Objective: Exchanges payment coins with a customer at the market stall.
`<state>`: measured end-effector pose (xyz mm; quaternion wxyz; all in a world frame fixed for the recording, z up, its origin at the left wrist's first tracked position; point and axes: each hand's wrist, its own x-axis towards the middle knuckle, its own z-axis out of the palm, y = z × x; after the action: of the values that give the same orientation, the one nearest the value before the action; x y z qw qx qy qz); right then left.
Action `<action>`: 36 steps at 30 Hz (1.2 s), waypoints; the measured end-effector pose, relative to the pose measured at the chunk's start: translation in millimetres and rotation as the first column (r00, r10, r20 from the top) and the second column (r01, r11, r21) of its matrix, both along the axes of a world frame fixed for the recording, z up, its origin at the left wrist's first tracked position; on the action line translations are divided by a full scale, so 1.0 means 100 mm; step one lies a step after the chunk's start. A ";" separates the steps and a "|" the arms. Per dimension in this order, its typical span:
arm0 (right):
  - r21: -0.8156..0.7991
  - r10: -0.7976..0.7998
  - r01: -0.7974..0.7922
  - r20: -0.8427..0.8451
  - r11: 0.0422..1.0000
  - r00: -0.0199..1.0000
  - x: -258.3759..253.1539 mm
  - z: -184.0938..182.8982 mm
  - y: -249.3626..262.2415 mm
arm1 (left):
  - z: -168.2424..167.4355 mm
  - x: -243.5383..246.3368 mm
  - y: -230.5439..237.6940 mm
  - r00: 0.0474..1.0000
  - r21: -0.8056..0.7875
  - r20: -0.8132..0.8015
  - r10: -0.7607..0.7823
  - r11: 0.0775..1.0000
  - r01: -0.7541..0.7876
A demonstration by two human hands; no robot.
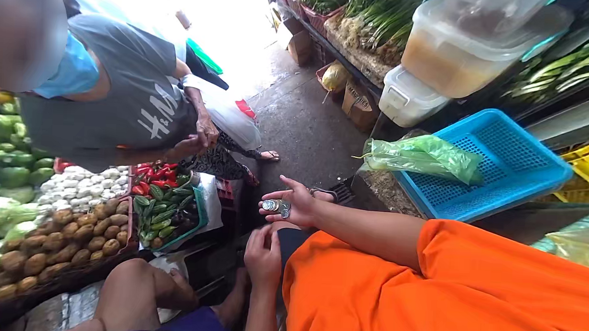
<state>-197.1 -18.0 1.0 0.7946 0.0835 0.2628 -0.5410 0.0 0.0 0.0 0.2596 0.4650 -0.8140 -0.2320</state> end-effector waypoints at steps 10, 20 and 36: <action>-0.051 -0.187 0.184 -0.064 0.982 0.980 -0.35 0.10 0.26 | 0.13 -0.84 -0.23 0.947 -0.008 0.124 -0.297 0.954 0.301; -0.076 -0.125 0.118 -0.091 0.990 0.988 -0.33 0.03 0.39 | 0.15 -0.76 -0.25 0.904 0.070 0.151 -0.400 0.916 0.394; 0.009 -0.037 0.038 -0.104 0.999 0.994 -0.37 -0.03 0.45 | 0.26 -0.31 -0.21 0.741 0.676 -0.600 0.301 0.687 0.268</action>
<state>-234.3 26.5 -1.7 0.7690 0.0645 0.3050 -0.5580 -30.7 -21.2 25.8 0.3305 0.4201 -0.4980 -0.6829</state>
